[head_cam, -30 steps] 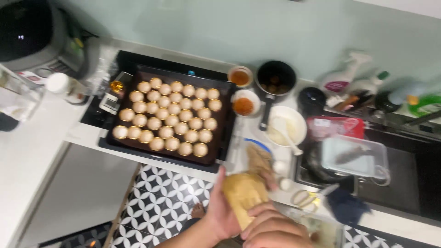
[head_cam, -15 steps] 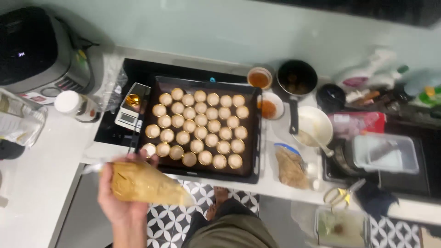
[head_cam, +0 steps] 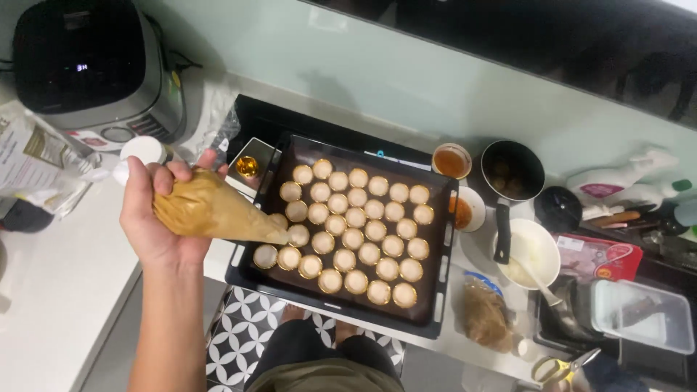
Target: Filling small tart shells with a piping bag in a kitchen setting.
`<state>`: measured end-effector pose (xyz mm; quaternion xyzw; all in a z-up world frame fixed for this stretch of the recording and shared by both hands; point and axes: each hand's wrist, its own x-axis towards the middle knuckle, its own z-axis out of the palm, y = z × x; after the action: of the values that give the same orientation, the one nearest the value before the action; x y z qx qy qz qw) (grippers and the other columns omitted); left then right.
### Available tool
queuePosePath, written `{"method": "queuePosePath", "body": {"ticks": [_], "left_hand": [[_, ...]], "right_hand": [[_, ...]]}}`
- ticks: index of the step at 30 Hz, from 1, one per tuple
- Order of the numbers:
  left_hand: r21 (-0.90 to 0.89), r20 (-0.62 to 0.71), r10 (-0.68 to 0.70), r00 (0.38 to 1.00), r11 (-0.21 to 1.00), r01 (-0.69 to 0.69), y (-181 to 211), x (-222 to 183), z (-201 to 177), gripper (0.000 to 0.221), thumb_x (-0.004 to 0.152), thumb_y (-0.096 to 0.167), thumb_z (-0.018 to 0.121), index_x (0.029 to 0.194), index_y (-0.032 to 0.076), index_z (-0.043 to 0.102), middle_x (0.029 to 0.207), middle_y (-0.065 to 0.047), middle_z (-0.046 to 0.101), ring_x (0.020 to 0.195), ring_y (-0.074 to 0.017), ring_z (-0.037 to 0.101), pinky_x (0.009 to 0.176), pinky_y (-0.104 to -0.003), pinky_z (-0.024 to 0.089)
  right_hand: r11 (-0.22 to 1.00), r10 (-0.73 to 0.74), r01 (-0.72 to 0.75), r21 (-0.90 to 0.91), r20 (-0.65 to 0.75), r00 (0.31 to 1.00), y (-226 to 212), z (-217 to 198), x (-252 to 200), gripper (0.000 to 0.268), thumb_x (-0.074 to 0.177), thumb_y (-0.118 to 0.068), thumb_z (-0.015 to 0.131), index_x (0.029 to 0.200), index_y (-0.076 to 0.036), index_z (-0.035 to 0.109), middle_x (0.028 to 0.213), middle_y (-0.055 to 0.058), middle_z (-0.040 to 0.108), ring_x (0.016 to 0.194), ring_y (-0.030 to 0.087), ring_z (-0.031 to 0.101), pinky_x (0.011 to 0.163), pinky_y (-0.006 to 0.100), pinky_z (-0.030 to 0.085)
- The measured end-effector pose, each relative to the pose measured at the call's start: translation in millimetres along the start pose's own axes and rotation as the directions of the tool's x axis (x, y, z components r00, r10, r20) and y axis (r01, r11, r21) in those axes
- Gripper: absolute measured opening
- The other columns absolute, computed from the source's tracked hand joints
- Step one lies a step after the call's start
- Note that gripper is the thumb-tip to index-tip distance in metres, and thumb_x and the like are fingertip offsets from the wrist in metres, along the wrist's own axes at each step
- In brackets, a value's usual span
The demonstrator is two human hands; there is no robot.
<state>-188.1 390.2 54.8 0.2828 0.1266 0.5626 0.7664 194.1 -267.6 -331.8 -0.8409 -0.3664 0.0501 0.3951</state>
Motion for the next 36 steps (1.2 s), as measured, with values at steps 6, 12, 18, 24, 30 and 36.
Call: {"method": "queuePosePath", "body": {"ticks": [6, 12, 18, 24, 30, 36], "left_hand": [[0.232, 0.005, 0.004, 1.000, 0.973, -0.005, 11, 24, -26, 0.041, 0.114, 0.029, 0.045, 0.079, 0.009, 0.051, 0.087, -0.011, 0.061, 0.121, -0.0393, 0.064, 0.111, -0.053, 0.045], [0.327, 0.086, -0.029, 0.996, 0.945, -0.001, 29, 27, -64, 0.040, 0.114, 0.024, 0.049, 0.077, 0.007, 0.051, 0.078, -0.009, 0.056, 0.100, -0.0325, 0.063, 0.114, -0.058, 0.046], [0.325, 0.074, -0.049, 0.996, 0.945, 0.022, 54, 29, -90, 0.045, 0.117, 0.023, 0.052, 0.075, 0.006, 0.050, 0.074, -0.009, 0.052, 0.086, -0.0278, 0.058, 0.118, -0.064, 0.045], [0.372, 0.059, -0.090, 0.994, 0.926, 0.062, 66, 38, -88, 0.039, 0.113, 0.026, 0.049, 0.080, 0.005, 0.052, 0.083, -0.016, 0.059, 0.106, -0.0362, 0.062, 0.115, -0.060, 0.042], [0.674, 0.050, -0.395, 0.918, 0.692, 0.261, 65, 67, -58, 0.035, 0.105, 0.029, 0.050, 0.081, 0.005, 0.059, 0.093, -0.016, 0.070, 0.098, -0.0304, 0.066, 0.100, -0.049, 0.050], [0.804, 0.252, -0.516, 0.819, 0.583, 0.120, 25, 119, -2, 0.034, 0.103, 0.033, 0.054, 0.083, 0.007, 0.063, 0.096, -0.009, 0.077, 0.099, -0.0182, 0.071, 0.095, -0.033, 0.054]], "right_hand": [[0.999, 0.007, -0.006, 0.034, -0.029, 1.000, -458, 122, 269, 0.025, 0.087, -0.019, 0.072, 0.111, -0.010, 0.072, 0.104, 0.009, 0.070, 0.096, 0.026, 0.069, 0.083, 0.037, 0.054], [0.858, -0.508, 0.514, -0.005, 0.143, 0.849, -510, 259, 376, 0.041, 0.081, -0.027, 0.078, 0.118, -0.011, 0.070, 0.112, 0.006, 0.067, 0.101, 0.032, 0.058, 0.090, 0.044, 0.046], [0.858, -0.412, 0.490, -0.152, 0.364, 0.835, -514, 288, 399, 0.045, 0.073, -0.034, 0.080, 0.115, -0.020, 0.074, 0.102, 0.005, 0.063, 0.097, 0.032, 0.055, 0.085, 0.049, 0.043], [0.854, -0.315, 0.455, -0.252, 0.445, 0.838, -516, 293, 401, 0.034, 0.075, -0.035, 0.076, 0.106, -0.022, 0.073, 0.098, 0.006, 0.063, 0.100, 0.033, 0.058, 0.084, 0.051, 0.044], [0.848, -0.332, 0.467, -0.249, 0.437, 0.836, -528, 283, 402, 0.039, 0.078, -0.038, 0.074, 0.110, -0.017, 0.071, 0.095, 0.010, 0.066, 0.096, 0.035, 0.062, 0.083, 0.051, 0.046], [0.958, -0.282, 0.245, 0.147, 0.354, 0.892, -544, 268, 423, 0.050, 0.092, -0.045, 0.065, 0.123, -0.006, 0.067, 0.095, 0.008, 0.066, 0.088, 0.021, 0.063, 0.082, 0.036, 0.052]]}}
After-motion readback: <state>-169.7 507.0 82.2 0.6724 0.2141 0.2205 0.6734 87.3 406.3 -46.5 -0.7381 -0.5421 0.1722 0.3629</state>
